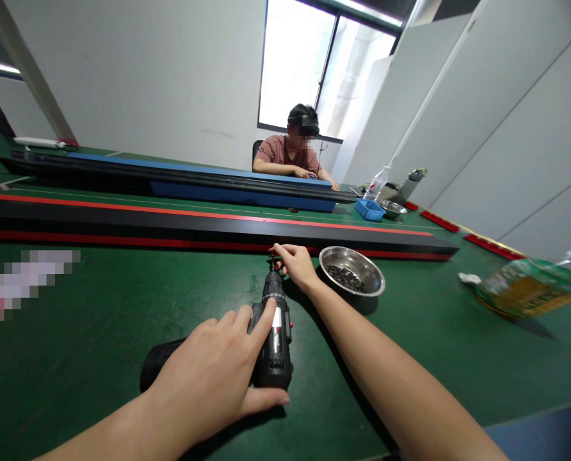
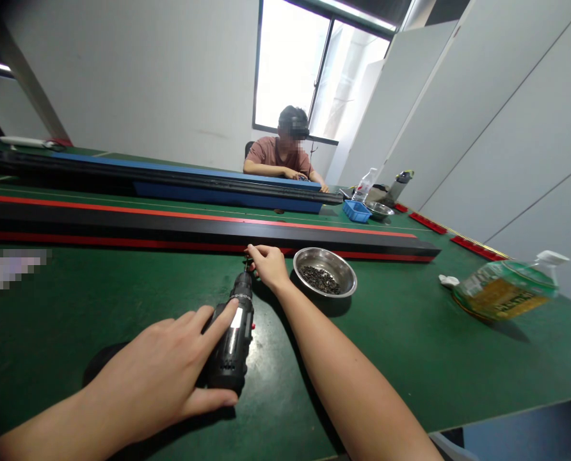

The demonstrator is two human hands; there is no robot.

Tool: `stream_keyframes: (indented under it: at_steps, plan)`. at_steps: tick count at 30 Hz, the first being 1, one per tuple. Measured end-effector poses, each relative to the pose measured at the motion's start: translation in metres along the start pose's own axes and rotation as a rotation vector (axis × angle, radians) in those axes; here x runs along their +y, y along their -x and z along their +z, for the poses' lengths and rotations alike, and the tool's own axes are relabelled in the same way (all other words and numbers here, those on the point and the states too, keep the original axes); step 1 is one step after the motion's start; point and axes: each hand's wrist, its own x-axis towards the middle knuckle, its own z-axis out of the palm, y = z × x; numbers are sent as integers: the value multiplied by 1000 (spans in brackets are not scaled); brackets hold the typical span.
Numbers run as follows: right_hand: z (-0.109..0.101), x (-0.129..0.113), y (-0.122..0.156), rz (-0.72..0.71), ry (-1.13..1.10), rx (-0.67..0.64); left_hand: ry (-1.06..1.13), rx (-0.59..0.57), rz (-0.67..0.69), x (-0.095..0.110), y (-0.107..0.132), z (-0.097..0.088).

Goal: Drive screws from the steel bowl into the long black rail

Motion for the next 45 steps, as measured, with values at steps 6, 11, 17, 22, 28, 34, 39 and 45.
stream_keyframes:
  at_steps: [6,11,17,22,28,34,39,45]
  plan:
    - [0,2,-1,-19,23,9,-14,-8,0,0,0,0]
    - [1,2,-2,-14,60,86,-42,1,7,0,-1,1]
    - [1,1,-1,-33,103,136,-77,37,13,-1,-9,2]
    - [0,2,0,-24,131,149,-99,64,1,-3,-16,3]
    - [0,2,1,-25,131,139,-121,78,-13,-9,-21,2]
    - [0,-1,1,-31,138,137,-140,83,-9,-10,-22,4]
    - [1,-2,4,-29,167,140,-142,82,2,-11,-23,7]
    - [-2,-27,16,-218,324,137,-132,71,-7,-10,-22,5]
